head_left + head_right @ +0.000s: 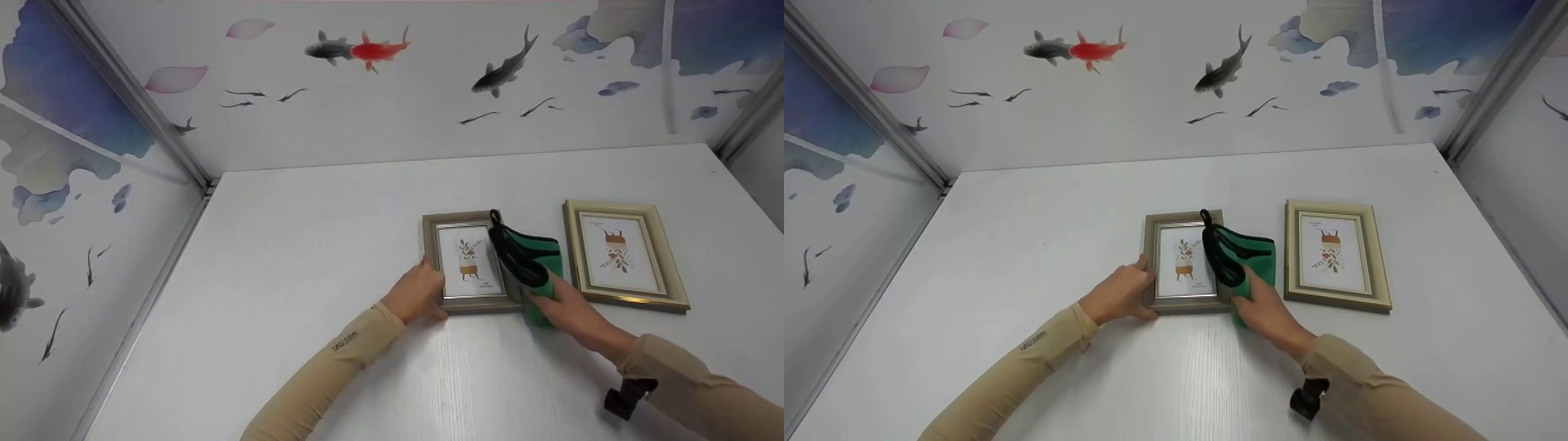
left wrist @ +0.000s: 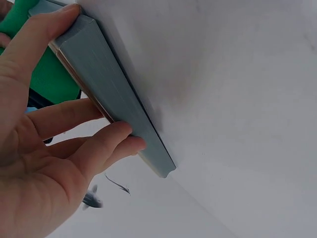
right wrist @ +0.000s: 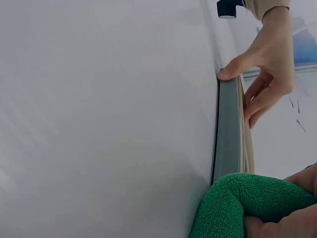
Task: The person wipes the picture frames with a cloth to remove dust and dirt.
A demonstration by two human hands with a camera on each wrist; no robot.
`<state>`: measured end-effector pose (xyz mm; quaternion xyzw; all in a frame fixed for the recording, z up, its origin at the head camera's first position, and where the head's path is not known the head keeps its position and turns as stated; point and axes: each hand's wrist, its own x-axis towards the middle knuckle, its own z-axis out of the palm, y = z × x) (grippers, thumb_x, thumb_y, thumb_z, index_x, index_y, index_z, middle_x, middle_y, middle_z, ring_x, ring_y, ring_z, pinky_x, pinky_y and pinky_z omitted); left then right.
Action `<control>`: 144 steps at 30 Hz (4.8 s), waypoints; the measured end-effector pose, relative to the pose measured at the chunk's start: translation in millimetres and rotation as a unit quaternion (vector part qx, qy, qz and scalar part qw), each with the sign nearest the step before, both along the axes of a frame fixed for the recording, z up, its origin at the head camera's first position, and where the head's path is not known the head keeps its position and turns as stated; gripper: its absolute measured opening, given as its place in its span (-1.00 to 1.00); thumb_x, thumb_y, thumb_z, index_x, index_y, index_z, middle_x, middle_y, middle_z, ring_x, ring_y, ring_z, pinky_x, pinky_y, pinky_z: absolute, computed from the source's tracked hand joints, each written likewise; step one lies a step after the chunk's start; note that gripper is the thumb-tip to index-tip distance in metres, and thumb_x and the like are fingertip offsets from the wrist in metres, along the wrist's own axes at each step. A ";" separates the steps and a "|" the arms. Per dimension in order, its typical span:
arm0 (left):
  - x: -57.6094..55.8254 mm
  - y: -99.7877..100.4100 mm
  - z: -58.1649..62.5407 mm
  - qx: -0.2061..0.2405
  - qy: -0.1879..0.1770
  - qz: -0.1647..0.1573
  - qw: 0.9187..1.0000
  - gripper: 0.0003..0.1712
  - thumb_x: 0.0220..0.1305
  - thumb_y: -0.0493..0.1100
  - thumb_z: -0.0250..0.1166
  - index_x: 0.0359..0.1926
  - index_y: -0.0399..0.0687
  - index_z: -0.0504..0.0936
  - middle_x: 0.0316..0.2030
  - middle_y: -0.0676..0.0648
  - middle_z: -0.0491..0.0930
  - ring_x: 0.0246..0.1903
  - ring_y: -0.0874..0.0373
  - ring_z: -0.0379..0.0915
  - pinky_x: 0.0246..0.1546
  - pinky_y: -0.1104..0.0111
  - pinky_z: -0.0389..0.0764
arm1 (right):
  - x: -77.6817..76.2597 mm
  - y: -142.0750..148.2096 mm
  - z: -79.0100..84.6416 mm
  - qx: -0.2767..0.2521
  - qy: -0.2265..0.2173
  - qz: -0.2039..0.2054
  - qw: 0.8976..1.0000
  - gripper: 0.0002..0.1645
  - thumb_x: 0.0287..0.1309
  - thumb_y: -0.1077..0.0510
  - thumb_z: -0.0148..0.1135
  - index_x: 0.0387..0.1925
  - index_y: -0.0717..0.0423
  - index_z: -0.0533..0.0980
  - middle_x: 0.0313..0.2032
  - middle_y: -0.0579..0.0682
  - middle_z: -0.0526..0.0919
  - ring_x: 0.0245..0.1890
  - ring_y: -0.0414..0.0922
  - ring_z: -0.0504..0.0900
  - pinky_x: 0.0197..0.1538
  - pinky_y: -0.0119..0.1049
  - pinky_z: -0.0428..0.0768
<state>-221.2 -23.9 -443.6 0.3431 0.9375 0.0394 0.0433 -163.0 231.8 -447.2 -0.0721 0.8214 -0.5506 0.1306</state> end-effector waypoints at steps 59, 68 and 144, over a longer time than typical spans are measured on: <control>9.9 -2.5 0.6 0.015 0.022 -0.011 1.000 -0.67 -0.06 -0.08 0.56 -0.54 -0.24 0.66 -0.23 -0.34 0.65 0.08 -0.31 0.43 -0.09 0.27 0.59 | -80.3 -65.5 32.0 0.596 0.257 0.179 0.739 -0.84 0.12 0.27 0.29 -0.44 0.33 0.53 -0.42 0.22 0.60 -0.28 0.15 0.61 -0.05 0.06 0.54; 21.9 -7.9 -2.5 0.007 0.061 0.006 0.998 -0.48 -0.02 -0.02 0.54 -0.20 -0.39 0.66 0.10 -0.51 0.41 0.09 -0.23 0.44 -0.19 0.29 0.63 | -76.0 -81.8 25.0 0.604 0.223 0.168 0.747 -0.74 0.14 0.29 0.25 -0.61 0.33 0.49 -0.58 0.18 0.51 -0.47 0.09 0.53 -0.37 -0.05 0.63; 34.5 -18.4 1.2 0.085 0.062 -0.012 0.994 -0.89 0.19 -0.30 0.36 -0.33 -0.24 0.57 -0.53 -0.09 0.56 -0.56 0.22 0.46 -0.61 0.48 0.46 | -34.9 -34.6 22.1 0.297 0.240 0.301 0.874 -0.44 0.07 0.51 0.23 0.15 0.21 0.51 0.19 0.22 0.49 0.21 0.26 0.38 0.15 0.19 0.38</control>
